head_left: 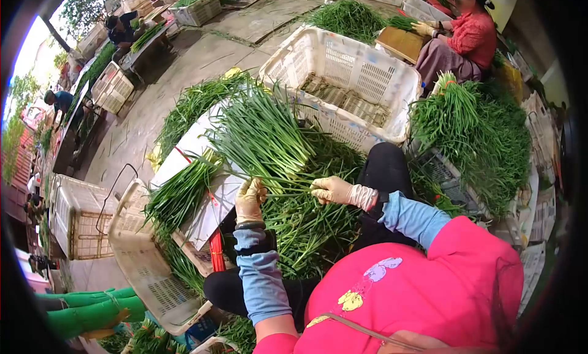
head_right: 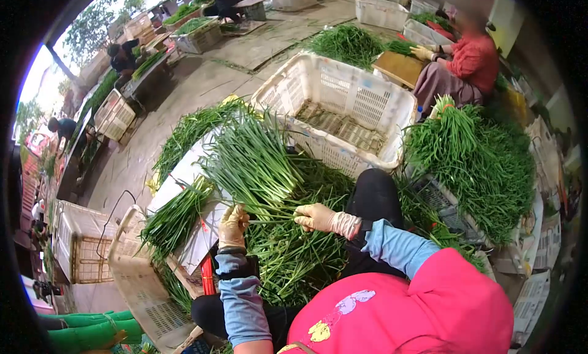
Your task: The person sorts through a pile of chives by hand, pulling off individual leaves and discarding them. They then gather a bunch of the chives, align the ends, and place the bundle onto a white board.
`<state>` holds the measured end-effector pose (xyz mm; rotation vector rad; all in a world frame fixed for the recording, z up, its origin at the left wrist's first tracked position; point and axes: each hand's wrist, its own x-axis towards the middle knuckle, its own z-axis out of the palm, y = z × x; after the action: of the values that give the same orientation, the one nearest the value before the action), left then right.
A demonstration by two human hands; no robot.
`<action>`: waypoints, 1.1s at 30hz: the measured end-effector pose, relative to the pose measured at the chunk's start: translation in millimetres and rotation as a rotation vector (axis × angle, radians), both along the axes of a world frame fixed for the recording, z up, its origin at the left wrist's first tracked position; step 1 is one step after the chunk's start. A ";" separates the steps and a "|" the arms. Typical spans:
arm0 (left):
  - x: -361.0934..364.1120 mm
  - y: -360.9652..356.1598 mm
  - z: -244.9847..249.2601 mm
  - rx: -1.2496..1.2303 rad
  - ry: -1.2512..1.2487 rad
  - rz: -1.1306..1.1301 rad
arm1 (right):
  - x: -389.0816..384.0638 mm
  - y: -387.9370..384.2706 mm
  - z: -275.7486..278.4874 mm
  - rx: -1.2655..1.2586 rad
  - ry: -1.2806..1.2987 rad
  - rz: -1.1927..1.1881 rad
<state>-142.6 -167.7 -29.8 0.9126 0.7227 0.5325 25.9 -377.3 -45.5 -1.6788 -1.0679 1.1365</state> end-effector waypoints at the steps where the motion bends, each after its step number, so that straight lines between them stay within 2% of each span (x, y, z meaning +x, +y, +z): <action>1: -2.9 -5.4 4.0 0.033 0.001 0.013 | -1.1 1.0 0.4 -0.033 0.051 -0.019; 2: -5.9 -9.1 8.2 0.037 0.001 0.007 | -2.1 2.0 1.1 -0.065 0.101 -0.039; 4: -11.6 -16.2 13.8 0.086 0.122 0.133 | -2.8 7.0 -5.6 0.082 0.209 -0.145; 11: -28.0 -52.9 12.6 0.052 0.064 0.266 | -9.6 16.4 -3.2 0.158 0.380 -0.435; 14: -35.4 -61.3 9.8 -0.005 0.077 0.363 | -8.4 22.1 -8.1 0.255 0.489 -0.645; 16: -53.6 -49.6 9.9 0.046 0.065 0.397 | 6.6 16.9 -7.7 0.320 0.462 -0.567; 21: -106.2 -14.6 25.8 0.109 0.162 0.586 | 26.6 -15.9 9.6 0.106 0.243 0.115; 22: -113.3 -10.2 38.7 0.135 0.183 0.635 | 31.1 -21.5 10.9 0.014 0.136 0.298; 23: -122.6 -10.6 52.1 0.214 0.138 0.671 | 35.4 -27.2 5.8 -0.010 -0.087 0.451; 24: -141.4 7.8 29.7 0.290 0.047 0.748 | 38.3 -30.2 -0.7 -0.034 -0.312 0.601; 25: -147.0 14.4 35.4 0.239 0.070 0.781 | 32.8 -27.4 13.8 -0.060 -0.280 0.576; 26: -152.8 17.3 39.7 0.187 0.092 0.813 | 23.2 -22.7 27.1 -0.165 -0.741 0.497; 28: -148.3 9.9 53.5 0.224 0.148 0.808 | 9.2 -6.4 28.7 0.148 -0.530 0.247; 30: -138.4 -0.1 56.4 0.259 0.140 0.665 | -14.1 13.5 38.4 0.370 -0.441 0.162; 31: -118.5 -16.4 67.2 0.309 0.079 0.676 | -28.4 23.3 42.1 0.417 -0.450 0.170; 32: -105.2 -27.9 73.6 0.258 0.165 0.565 | -43.4 29.2 50.0 0.392 -0.387 0.202; 33: -94.5 -32.4 59.0 0.195 0.084 0.480 | -56.3 33.5 49.5 0.358 -0.418 0.224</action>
<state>-237.1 -200.2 29.3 0.9479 0.9857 1.0070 -30.4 -343.8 4.0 -1.5657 -1.6496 0.6787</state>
